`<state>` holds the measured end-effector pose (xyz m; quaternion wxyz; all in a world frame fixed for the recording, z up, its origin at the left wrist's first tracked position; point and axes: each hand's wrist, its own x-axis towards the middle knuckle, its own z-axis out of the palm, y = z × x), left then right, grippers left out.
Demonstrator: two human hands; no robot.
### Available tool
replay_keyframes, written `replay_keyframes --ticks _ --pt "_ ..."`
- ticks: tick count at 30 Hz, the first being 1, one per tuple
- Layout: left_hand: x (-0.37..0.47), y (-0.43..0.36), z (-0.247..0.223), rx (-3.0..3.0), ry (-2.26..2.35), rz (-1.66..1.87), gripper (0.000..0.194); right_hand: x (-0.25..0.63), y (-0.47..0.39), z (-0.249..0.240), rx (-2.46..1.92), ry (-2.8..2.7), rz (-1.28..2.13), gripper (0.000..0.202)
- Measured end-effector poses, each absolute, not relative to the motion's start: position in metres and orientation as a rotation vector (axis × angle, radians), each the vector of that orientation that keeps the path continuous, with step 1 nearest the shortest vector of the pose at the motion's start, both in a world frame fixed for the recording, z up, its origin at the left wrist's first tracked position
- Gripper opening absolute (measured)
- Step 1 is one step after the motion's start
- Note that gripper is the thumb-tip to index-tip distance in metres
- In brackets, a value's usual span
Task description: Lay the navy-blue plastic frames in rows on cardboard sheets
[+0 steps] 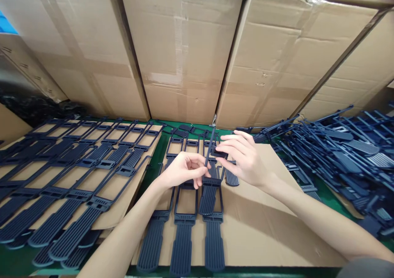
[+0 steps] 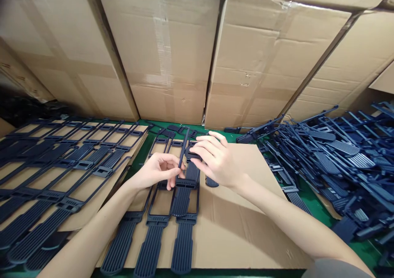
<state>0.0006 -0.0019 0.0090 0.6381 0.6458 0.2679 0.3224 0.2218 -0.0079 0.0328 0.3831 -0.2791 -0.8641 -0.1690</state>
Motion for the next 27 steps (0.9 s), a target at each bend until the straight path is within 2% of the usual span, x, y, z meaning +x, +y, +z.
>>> replay_keyframes --ticks 4,9,12,17,21,27 --pt "0.001 -0.001 0.011 1.584 0.627 0.754 0.03 0.244 -0.017 0.041 -0.693 -2.204 -0.383 0.019" --pt "-0.002 0.006 0.008 2.261 0.837 0.844 0.022 0.279 -0.035 0.042 -0.645 -2.447 -0.142 0.027" --pt "-0.004 0.009 0.001 2.527 0.793 0.663 0.023 0.289 -0.05 0.025 -0.768 -2.58 0.014 0.022" --pt "-0.004 0.01 -0.008 2.48 0.742 0.302 0.044 0.292 -0.067 -0.013 -0.955 -2.627 0.335 0.022" --pt "-0.004 0.01 -0.009 2.5 0.73 0.268 0.044 0.291 -0.065 -0.031 -0.935 -2.556 0.408 0.022" --pt "-0.002 0.011 -0.009 2.499 0.744 0.253 0.043 0.285 -0.055 -0.035 -0.919 -2.519 0.323 0.021"
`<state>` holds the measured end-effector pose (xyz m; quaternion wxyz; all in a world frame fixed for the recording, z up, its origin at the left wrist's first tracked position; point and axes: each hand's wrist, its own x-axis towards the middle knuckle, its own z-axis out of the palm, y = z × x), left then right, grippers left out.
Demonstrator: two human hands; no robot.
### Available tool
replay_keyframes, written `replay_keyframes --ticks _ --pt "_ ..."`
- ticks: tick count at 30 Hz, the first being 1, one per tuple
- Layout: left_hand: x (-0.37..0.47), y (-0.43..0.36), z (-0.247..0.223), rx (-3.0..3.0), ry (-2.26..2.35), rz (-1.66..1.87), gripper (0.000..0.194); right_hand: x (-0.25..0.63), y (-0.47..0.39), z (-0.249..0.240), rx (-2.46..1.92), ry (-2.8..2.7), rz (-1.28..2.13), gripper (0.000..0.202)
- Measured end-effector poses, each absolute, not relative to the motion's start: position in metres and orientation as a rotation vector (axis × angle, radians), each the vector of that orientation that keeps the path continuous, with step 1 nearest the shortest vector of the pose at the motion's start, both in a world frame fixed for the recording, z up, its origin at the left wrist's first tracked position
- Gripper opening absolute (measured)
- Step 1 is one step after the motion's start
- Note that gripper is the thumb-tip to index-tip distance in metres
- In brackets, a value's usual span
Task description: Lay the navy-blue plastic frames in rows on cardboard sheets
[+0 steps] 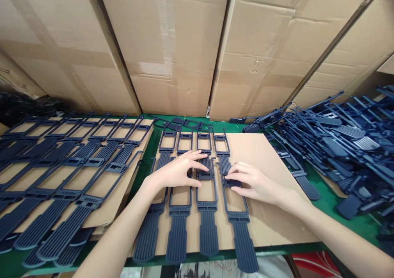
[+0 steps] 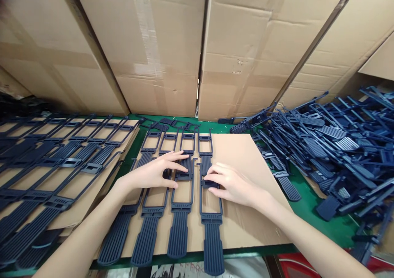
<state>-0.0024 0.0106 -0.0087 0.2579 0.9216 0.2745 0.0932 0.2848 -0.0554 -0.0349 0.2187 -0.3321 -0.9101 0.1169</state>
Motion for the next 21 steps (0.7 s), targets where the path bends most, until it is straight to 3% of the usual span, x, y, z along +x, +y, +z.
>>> replay_keyframes --ticks 21 --pt "-0.0028 0.0108 -0.0104 2.493 0.732 0.278 0.043 0.2744 -0.0537 -0.0414 -0.954 -2.424 0.233 0.017"
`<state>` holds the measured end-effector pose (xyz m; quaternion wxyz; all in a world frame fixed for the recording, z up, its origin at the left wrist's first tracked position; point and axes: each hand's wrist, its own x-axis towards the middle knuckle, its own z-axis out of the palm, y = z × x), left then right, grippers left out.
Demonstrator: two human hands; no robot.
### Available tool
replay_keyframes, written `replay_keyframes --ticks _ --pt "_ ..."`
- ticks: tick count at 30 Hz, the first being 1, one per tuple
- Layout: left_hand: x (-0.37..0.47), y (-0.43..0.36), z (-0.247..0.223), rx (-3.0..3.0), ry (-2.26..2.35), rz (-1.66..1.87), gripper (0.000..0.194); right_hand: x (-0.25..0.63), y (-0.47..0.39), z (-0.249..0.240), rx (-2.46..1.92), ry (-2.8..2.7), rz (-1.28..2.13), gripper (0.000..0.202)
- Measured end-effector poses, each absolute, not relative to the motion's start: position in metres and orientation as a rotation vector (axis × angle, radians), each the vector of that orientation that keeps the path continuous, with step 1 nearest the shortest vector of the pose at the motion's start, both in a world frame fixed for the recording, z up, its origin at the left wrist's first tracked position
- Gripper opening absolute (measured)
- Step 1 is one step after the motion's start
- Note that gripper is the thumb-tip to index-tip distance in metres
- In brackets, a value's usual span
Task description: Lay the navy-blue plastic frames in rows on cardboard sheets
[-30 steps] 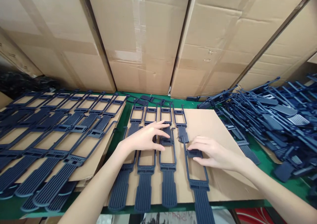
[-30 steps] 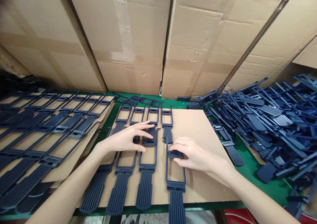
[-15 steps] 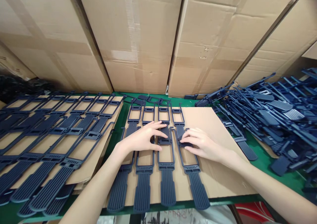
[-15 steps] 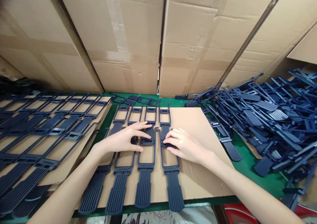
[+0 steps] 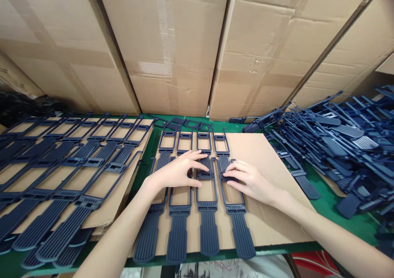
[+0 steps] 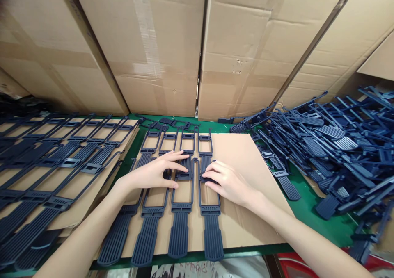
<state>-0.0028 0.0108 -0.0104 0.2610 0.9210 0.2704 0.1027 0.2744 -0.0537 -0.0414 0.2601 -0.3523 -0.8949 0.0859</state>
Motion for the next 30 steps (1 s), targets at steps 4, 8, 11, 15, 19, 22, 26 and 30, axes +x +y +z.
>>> replay_keyframes --ticks 4,8,11,15,19,22,26,30 --pt "-0.002 0.01 -0.009 2.494 0.741 0.248 0.043 0.273 -0.055 -0.043 -0.947 -2.414 0.234 0.017" --pt "-0.002 0.01 -0.008 2.491 0.737 0.269 0.043 0.273 -0.054 -0.042 -0.943 -2.416 0.217 0.017" --pt "-0.002 0.01 -0.008 2.49 0.731 0.281 0.042 0.272 -0.054 -0.042 -0.94 -2.414 0.204 0.017" --pt "-0.002 0.01 -0.009 2.492 0.725 0.29 0.043 0.272 -0.054 -0.043 -0.944 -2.41 0.209 0.019" --pt "-0.002 0.01 -0.009 2.513 0.723 0.276 0.044 0.273 -0.055 -0.042 -0.941 -2.419 0.207 0.018" --pt "-0.002 0.01 -0.009 2.523 0.722 0.269 0.044 0.276 -0.053 -0.031 -0.955 -2.419 0.182 0.016" --pt "-0.003 0.009 -0.008 2.514 0.726 0.262 0.043 0.295 -0.036 -0.003 -1.019 -2.363 0.049 0.017" --pt "-0.003 0.008 -0.006 2.497 0.744 0.249 0.043 0.329 0.007 0.02 -1.124 -2.282 -0.137 0.019"
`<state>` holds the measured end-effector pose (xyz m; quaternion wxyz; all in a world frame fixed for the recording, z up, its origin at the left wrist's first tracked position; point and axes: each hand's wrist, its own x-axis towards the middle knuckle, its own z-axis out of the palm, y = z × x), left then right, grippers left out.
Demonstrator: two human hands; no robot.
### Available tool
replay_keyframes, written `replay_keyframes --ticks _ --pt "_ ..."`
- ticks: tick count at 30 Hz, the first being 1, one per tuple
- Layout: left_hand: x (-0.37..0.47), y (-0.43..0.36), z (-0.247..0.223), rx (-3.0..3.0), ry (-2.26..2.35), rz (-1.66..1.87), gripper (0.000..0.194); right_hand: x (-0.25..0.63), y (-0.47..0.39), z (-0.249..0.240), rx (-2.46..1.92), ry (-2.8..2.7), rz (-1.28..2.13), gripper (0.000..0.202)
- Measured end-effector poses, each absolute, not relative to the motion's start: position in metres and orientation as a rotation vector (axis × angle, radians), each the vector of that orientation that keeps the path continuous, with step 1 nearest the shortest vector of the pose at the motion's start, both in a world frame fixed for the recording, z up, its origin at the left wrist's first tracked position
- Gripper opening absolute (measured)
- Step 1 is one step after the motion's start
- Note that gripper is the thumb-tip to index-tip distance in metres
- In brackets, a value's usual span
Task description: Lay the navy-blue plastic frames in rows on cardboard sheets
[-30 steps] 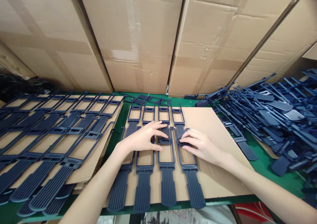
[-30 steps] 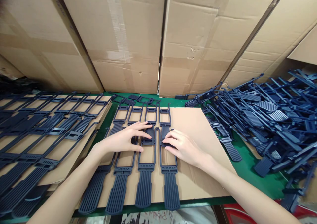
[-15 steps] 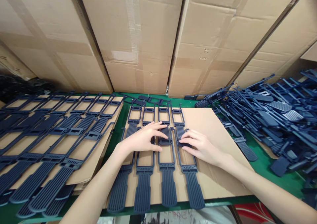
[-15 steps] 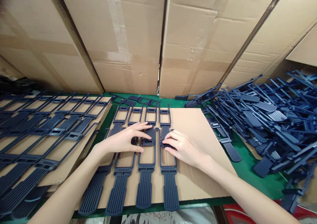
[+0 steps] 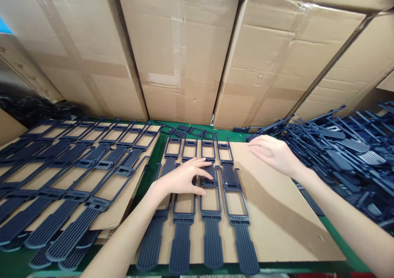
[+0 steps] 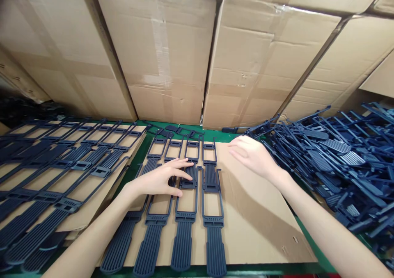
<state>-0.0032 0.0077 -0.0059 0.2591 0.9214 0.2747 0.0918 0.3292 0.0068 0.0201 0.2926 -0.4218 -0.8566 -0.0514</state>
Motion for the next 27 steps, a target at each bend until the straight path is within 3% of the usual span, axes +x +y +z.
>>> replay_keyframes --ticks 8,14,27 --pt "-0.006 0.009 -0.009 2.476 0.742 0.252 0.045 0.377 0.115 0.014 -1.825 -2.502 -0.361 0.033" --pt "-0.007 0.009 -0.011 2.486 0.73 0.26 0.047 0.367 0.146 -0.019 -1.989 -2.451 -0.489 0.045" --pt "-0.008 0.009 -0.011 2.489 0.71 0.292 0.045 0.357 0.168 -0.038 -2.144 -2.411 -0.401 0.023"
